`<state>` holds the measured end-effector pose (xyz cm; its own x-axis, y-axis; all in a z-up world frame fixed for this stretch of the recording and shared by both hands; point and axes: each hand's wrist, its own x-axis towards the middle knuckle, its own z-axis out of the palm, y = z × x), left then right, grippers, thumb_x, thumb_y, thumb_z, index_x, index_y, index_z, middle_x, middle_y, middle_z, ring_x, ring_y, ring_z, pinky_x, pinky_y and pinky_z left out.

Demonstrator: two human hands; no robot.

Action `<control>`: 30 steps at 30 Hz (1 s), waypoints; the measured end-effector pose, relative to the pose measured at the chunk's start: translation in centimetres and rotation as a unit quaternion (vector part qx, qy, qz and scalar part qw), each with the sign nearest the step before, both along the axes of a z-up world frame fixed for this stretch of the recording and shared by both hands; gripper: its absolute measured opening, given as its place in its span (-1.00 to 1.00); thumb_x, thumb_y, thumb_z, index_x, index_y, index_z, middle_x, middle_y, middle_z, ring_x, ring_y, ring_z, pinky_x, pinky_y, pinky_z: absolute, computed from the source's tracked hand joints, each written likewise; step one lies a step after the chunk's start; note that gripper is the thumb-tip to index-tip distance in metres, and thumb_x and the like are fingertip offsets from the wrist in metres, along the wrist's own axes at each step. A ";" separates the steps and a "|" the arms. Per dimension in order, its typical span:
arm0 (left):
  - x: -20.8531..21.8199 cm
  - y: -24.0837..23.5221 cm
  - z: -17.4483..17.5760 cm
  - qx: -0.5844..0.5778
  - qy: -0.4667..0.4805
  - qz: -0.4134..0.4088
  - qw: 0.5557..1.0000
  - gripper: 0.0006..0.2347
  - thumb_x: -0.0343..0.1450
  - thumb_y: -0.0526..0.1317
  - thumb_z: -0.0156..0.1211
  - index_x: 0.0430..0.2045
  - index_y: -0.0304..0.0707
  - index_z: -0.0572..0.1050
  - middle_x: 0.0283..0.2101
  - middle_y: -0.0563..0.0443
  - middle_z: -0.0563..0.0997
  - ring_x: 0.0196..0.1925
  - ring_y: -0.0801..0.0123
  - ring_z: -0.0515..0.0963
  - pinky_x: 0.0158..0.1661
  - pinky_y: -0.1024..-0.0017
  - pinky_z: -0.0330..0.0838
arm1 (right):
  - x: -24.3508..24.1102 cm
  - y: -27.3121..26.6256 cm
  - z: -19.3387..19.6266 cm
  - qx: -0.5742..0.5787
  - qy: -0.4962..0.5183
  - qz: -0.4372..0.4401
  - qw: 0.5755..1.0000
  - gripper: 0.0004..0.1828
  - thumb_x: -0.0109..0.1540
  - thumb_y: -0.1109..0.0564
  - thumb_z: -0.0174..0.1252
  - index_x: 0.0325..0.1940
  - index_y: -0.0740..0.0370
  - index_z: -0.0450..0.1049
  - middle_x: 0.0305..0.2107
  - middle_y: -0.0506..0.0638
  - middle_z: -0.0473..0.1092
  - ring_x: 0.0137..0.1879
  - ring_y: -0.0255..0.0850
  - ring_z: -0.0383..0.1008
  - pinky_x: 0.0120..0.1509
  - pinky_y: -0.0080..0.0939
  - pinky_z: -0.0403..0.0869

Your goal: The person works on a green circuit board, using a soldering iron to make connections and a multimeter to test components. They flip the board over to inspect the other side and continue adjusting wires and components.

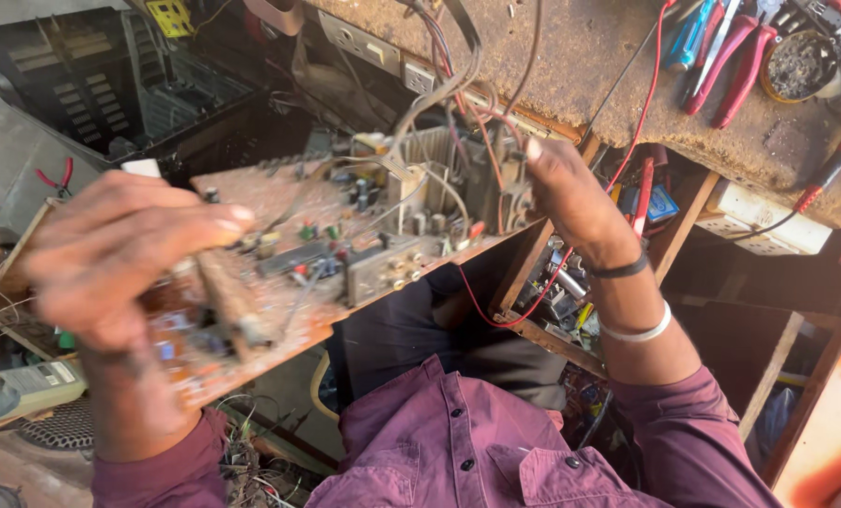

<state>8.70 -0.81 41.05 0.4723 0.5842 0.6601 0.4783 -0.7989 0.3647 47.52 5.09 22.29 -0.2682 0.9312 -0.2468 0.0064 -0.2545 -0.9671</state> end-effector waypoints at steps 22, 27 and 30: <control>-2.5 15.4 -15.1 0.325 0.263 -0.101 0.903 -0.72 0.46 -0.17 0.09 0.01 -0.20 0.28 -0.04 -0.11 0.43 0.08 0.13 0.52 0.10 0.22 0.40 | 0.2 6.3 1.4 0.437 -0.147 -0.151 0.875 -0.01 0.26 -0.56 0.22 0.20 0.48 0.41 -0.18 0.02 0.42 -0.05 -0.27 0.45 0.07 -0.27 0.44; -0.9 18.7 -15.6 0.298 0.297 -0.154 0.894 -0.60 0.39 0.04 0.06 -0.04 -0.24 0.28 0.03 -0.15 0.46 0.04 0.10 0.47 0.09 0.18 0.35 | 2.0 7.7 -1.1 0.416 -0.275 -0.212 0.840 -0.11 0.21 -0.53 0.18 0.16 0.34 0.50 -0.51 -0.05 0.22 -0.41 -0.31 0.23 -0.29 -0.26 0.21; -0.5 19.1 -15.3 0.297 0.343 -0.137 0.881 -0.64 0.42 0.00 0.11 -0.03 -0.20 0.31 0.07 -0.11 0.46 0.09 0.13 0.45 0.14 0.19 0.34 | 2.3 7.8 -1.2 0.429 -0.284 -0.155 0.843 -0.14 0.34 -0.54 0.14 0.23 0.33 0.46 -0.38 -0.10 0.38 -0.30 -0.38 0.45 -0.15 -0.32 0.39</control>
<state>8.20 18.25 25.72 0.9481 0.0344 0.3160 0.1834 -0.8712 -0.4555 49.80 12.89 21.04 -0.0439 0.8356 0.5475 0.5922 0.4631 -0.6594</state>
